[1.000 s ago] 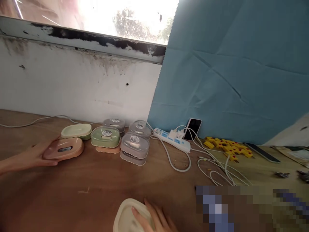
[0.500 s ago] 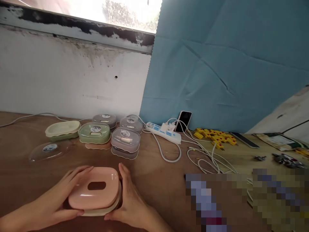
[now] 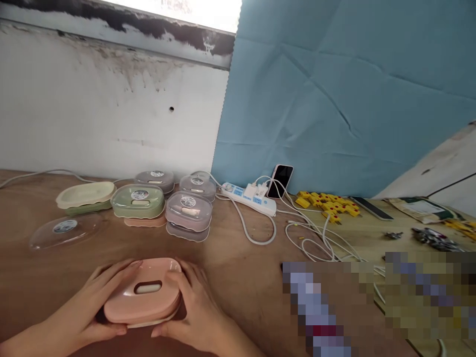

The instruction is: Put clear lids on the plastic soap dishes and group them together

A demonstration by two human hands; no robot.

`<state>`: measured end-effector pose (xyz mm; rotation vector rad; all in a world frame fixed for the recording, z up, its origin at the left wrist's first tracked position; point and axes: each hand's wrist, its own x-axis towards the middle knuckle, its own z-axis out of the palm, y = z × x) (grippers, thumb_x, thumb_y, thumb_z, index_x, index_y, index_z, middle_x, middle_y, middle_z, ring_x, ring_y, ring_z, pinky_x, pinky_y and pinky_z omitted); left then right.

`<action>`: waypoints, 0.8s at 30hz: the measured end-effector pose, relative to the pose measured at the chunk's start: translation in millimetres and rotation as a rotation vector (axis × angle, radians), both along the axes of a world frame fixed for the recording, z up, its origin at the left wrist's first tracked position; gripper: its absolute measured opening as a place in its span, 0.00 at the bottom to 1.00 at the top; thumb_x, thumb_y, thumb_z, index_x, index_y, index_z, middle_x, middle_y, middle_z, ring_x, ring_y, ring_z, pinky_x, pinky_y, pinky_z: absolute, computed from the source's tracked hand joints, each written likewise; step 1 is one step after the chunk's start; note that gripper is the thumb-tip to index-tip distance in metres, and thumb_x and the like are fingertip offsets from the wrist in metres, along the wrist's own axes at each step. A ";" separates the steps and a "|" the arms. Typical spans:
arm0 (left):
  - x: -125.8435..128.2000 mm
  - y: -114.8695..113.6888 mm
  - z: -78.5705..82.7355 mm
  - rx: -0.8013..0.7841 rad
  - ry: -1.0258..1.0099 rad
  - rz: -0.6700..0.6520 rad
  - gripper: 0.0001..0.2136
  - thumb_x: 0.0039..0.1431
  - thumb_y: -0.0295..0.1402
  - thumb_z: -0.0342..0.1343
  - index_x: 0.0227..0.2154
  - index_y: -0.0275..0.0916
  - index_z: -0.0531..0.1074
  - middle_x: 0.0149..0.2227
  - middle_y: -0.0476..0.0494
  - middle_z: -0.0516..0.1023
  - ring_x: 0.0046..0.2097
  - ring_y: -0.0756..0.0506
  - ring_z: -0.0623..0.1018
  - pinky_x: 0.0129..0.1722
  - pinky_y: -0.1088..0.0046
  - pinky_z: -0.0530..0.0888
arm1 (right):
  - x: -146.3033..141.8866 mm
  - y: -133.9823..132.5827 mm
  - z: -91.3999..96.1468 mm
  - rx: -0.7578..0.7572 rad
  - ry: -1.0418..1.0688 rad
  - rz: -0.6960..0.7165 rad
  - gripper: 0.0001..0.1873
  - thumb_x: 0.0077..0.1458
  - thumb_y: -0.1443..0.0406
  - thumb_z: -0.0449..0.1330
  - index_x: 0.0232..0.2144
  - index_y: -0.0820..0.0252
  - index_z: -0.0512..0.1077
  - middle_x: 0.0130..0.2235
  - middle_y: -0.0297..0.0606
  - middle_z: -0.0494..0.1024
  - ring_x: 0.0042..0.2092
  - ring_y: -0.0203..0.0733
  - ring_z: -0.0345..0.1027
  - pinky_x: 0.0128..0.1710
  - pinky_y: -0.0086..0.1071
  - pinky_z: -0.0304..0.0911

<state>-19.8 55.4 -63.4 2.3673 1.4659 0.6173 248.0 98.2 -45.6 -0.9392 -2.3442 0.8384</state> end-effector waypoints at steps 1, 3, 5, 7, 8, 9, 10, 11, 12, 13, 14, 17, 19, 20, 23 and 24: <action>0.9 -2.3 1.1 -0.002 -0.001 -0.007 0.46 0.47 0.37 0.66 0.64 0.55 0.44 0.62 0.40 0.59 0.58 0.30 0.61 0.54 0.47 0.66 | 0.5 -0.4 -0.6 0.014 0.008 0.008 0.42 0.38 0.53 0.72 0.53 0.60 0.63 0.60 0.50 0.60 0.60 0.54 0.55 0.59 0.45 0.55; 2.5 -7.3 3.5 -0.011 -0.023 -0.026 0.43 0.48 0.34 0.64 0.64 0.54 0.45 0.63 0.41 0.59 0.59 0.31 0.61 0.54 0.48 0.66 | 1.0 -1.4 -0.8 0.033 0.025 0.016 0.39 0.40 0.55 0.72 0.53 0.59 0.64 0.59 0.49 0.61 0.59 0.52 0.56 0.58 0.43 0.56; 3.3 -12.3 4.0 -0.025 -0.076 -0.017 0.43 0.48 0.31 0.62 0.64 0.52 0.44 0.62 0.39 0.59 0.59 0.31 0.61 0.54 0.48 0.67 | 0.5 -2.3 -0.1 0.041 0.038 0.024 0.40 0.38 0.55 0.73 0.51 0.59 0.64 0.57 0.48 0.63 0.58 0.51 0.57 0.57 0.42 0.57; 3.4 -16.7 1.1 -0.044 -0.133 0.021 0.45 0.45 0.30 0.62 0.64 0.51 0.43 0.61 0.38 0.60 0.58 0.31 0.63 0.53 0.48 0.68 | -0.6 -2.8 0.3 0.040 0.050 0.031 0.39 0.35 0.53 0.74 0.48 0.58 0.66 0.55 0.47 0.65 0.56 0.51 0.60 0.56 0.41 0.59; 3.3 -18.4 -1.3 -0.053 -0.153 0.042 0.47 0.43 0.30 0.62 0.64 0.50 0.42 0.60 0.37 0.61 0.57 0.31 0.64 0.53 0.49 0.69 | -1.1 -3.1 0.1 0.039 0.059 0.031 0.38 0.34 0.52 0.74 0.46 0.58 0.67 0.53 0.46 0.66 0.55 0.51 0.61 0.54 0.40 0.60; 3.2 -19.9 -3.8 -0.058 -0.164 0.060 0.48 0.42 0.30 0.63 0.64 0.50 0.42 0.60 0.37 0.62 0.57 0.30 0.65 0.52 0.48 0.69 | -1.5 -3.3 -0.6 0.040 0.069 0.033 0.37 0.33 0.51 0.73 0.44 0.58 0.67 0.51 0.45 0.67 0.53 0.50 0.62 0.52 0.40 0.62; 3.3 -21.1 -6.0 -0.055 -0.171 0.068 0.48 0.41 0.30 0.63 0.63 0.51 0.42 0.59 0.38 0.63 0.57 0.30 0.65 0.52 0.49 0.69 | -1.7 -3.6 -1.8 0.044 0.080 0.033 0.36 0.33 0.50 0.73 0.42 0.58 0.67 0.50 0.45 0.68 0.51 0.50 0.64 0.51 0.39 0.63; 3.6 -22.1 -7.6 -0.047 -0.175 0.067 0.48 0.41 0.31 0.64 0.63 0.51 0.42 0.60 0.38 0.62 0.57 0.30 0.65 0.52 0.49 0.69 | -1.6 -3.9 -3.4 0.055 0.089 0.035 0.35 0.34 0.48 0.72 0.42 0.58 0.67 0.49 0.45 0.68 0.50 0.49 0.64 0.50 0.38 0.64; 4.1 -22.8 -8.3 -0.039 -0.181 0.061 0.48 0.41 0.33 0.64 0.63 0.51 0.42 0.60 0.38 0.62 0.58 0.30 0.65 0.53 0.49 0.69 | -1.2 -4.3 -5.5 0.071 0.094 0.040 0.35 0.34 0.47 0.71 0.41 0.59 0.67 0.49 0.45 0.68 0.50 0.49 0.65 0.50 0.38 0.64; 4.8 -23.2 -8.2 -0.027 -0.188 0.050 0.47 0.43 0.35 0.64 0.63 0.51 0.42 0.61 0.37 0.61 0.58 0.31 0.65 0.53 0.49 0.69 | -0.6 -4.8 -7.6 0.096 0.093 0.046 0.36 0.35 0.45 0.70 0.42 0.59 0.67 0.49 0.46 0.68 0.50 0.50 0.65 0.50 0.38 0.65; 5.6 -23.6 -7.4 -0.009 -0.195 0.036 0.46 0.44 0.39 0.64 0.63 0.50 0.43 0.61 0.37 0.60 0.58 0.31 0.64 0.53 0.49 0.69 | 0.2 -5.3 -9.7 0.131 0.090 0.055 0.36 0.36 0.44 0.69 0.42 0.59 0.67 0.50 0.47 0.67 0.50 0.51 0.65 0.51 0.39 0.64; 7.8 -23.6 -3.7 0.059 -0.181 -0.005 0.42 0.48 0.45 0.62 0.63 0.49 0.46 0.61 0.36 0.60 0.58 0.31 0.64 0.52 0.48 0.70 | 1.8 -7.3 -13.2 0.233 0.058 0.077 0.37 0.39 0.42 0.66 0.45 0.59 0.66 0.52 0.50 0.66 0.52 0.54 0.64 0.51 0.42 0.64; 8.5 -23.0 -2.4 0.081 -0.151 -0.025 0.40 0.49 0.41 0.62 0.63 0.49 0.48 0.60 0.36 0.61 0.57 0.31 0.64 0.51 0.49 0.70 | 1.3 -8.6 -12.4 0.258 0.023 0.084 0.37 0.41 0.43 0.66 0.47 0.59 0.66 0.52 0.52 0.66 0.51 0.54 0.64 0.50 0.43 0.65; 8.5 -22.6 -2.3 0.078 -0.135 -0.031 0.40 0.48 0.38 0.62 0.63 0.50 0.48 0.60 0.37 0.62 0.57 0.31 0.64 0.51 0.50 0.70 | 0.7 -9.0 -11.3 0.255 0.006 0.084 0.38 0.42 0.43 0.65 0.48 0.60 0.65 0.52 0.52 0.66 0.51 0.55 0.64 0.50 0.43 0.65; 7.8 -22.0 -3.1 0.039 -0.098 -0.042 0.45 0.43 0.29 0.62 0.63 0.50 0.47 0.60 0.38 0.61 0.58 0.31 0.62 0.53 0.49 0.67 | -1.4 -8.6 -6.5 0.201 -0.017 0.068 0.40 0.42 0.43 0.66 0.50 0.60 0.64 0.51 0.51 0.66 0.51 0.54 0.64 0.51 0.43 0.64; 7.5 -22.3 -3.5 0.025 -0.086 -0.042 0.47 0.41 0.27 0.62 0.63 0.50 0.46 0.61 0.39 0.60 0.58 0.31 0.61 0.54 0.48 0.66 | -1.8 -8.0 -4.8 0.174 -0.018 0.069 0.40 0.41 0.43 0.66 0.50 0.60 0.64 0.51 0.51 0.67 0.51 0.54 0.64 0.51 0.43 0.63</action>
